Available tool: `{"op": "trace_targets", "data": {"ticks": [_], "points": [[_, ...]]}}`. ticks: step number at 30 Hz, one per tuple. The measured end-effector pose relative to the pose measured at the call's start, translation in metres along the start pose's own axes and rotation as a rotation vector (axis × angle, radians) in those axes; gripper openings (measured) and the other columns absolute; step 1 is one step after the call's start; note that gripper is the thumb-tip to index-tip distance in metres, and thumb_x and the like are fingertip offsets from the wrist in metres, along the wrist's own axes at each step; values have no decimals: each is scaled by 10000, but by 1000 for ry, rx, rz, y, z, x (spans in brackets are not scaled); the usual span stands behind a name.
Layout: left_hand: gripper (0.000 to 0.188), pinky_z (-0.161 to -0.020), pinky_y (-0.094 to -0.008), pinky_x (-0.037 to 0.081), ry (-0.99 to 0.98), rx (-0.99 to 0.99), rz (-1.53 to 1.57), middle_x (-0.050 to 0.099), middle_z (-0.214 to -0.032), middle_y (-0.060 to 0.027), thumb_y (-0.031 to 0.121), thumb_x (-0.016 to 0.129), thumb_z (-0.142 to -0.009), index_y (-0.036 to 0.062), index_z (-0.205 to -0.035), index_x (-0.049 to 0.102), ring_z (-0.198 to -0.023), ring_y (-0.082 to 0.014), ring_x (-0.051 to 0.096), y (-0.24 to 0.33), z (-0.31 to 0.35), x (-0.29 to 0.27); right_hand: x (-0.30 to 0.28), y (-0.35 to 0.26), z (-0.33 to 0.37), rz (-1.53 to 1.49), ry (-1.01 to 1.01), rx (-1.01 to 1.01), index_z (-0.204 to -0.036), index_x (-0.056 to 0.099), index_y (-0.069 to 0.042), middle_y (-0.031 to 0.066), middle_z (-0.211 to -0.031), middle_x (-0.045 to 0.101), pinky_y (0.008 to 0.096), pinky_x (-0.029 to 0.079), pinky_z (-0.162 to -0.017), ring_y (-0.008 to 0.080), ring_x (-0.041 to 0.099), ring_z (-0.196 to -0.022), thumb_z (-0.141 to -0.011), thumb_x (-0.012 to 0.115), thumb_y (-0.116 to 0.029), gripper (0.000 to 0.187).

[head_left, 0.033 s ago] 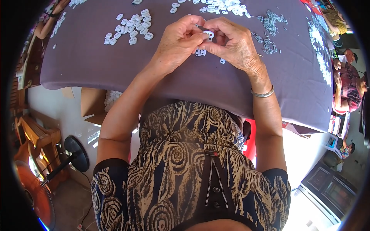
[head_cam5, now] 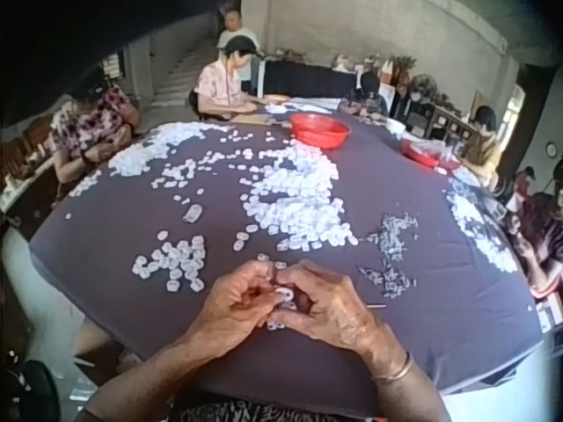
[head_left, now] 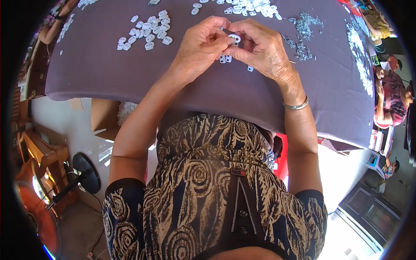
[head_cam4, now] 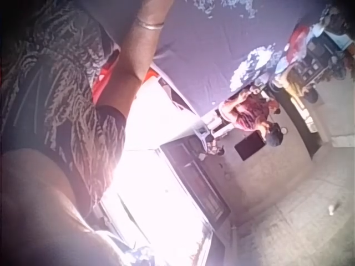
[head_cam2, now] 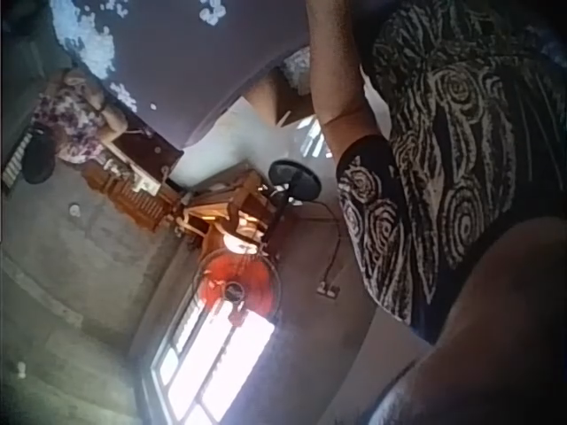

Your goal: The person inserts small metal pins into white plastic components using a needle-like tool.

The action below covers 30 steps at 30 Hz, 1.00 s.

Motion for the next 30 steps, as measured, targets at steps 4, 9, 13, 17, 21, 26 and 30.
{"op": "trace_targets", "data": {"ticks": [4,9,13,17,21,26,30], "points": [[275,-601,-202,389,-2,-7,-7,557,-817,14,37,586,-903,50,-1177,568,-679,-51,459,1,0,2,5,-3,2,203,-58,-124,-996,606,-39,68,-820,606,327,484,-564,207,585,-638,-738,786,-222,364],[300,-608,-208,364,11,91,44,540,-790,37,34,594,-883,76,-1180,603,-684,-43,428,2,0,3,12,-1,4,279,-126,-63,-913,546,-8,143,-838,603,408,497,-624,356,603,-722,-825,704,-235,290],[268,-614,-214,351,-2,129,106,521,-755,44,36,591,-874,78,-1136,633,-671,-51,405,1,1,5,16,0,6,299,-170,-53,-862,514,0,163,-767,597,413,493,-612,364,612,-717,-884,637,-272,299],[264,-619,-219,341,41,118,146,504,-730,53,20,553,-872,68,-1112,650,-665,-55,386,-2,2,8,16,0,8,307,-157,-44,-843,520,-6,178,-724,591,420,488,-597,371,606,-684,-911,605,-271,286],[260,-617,-215,328,87,114,226,488,-707,63,18,531,-872,58,-1094,661,-664,-46,379,-7,3,9,20,4,9,273,-158,4,-833,524,-9,179,-716,591,423,488,-596,373,607,-677,-906,612,-267,283],[174,-572,-207,329,156,131,284,470,-684,62,58,560,-875,41,-1000,680,-631,-41,389,-9,0,7,16,1,6,258,-32,-101,-863,552,-11,140,-661,572,395,480,-572,326,583,-610,-895,634,-285,288],[145,-624,-202,418,248,285,-22,581,-833,1,-56,541,-858,8,-969,610,-707,-62,525,8,-5,-20,-1,4,1,242,-59,55,-860,587,-5,96,-625,541,335,462,-554,203,548,-568,-882,661,-288,293]]}}
Point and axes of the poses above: each hand's wrist, its own z-axis away from the middle knuckle, its own x-axis out of the palm, y = z × x, the point moved 6 cm from there along -z, towards the middle knuckle
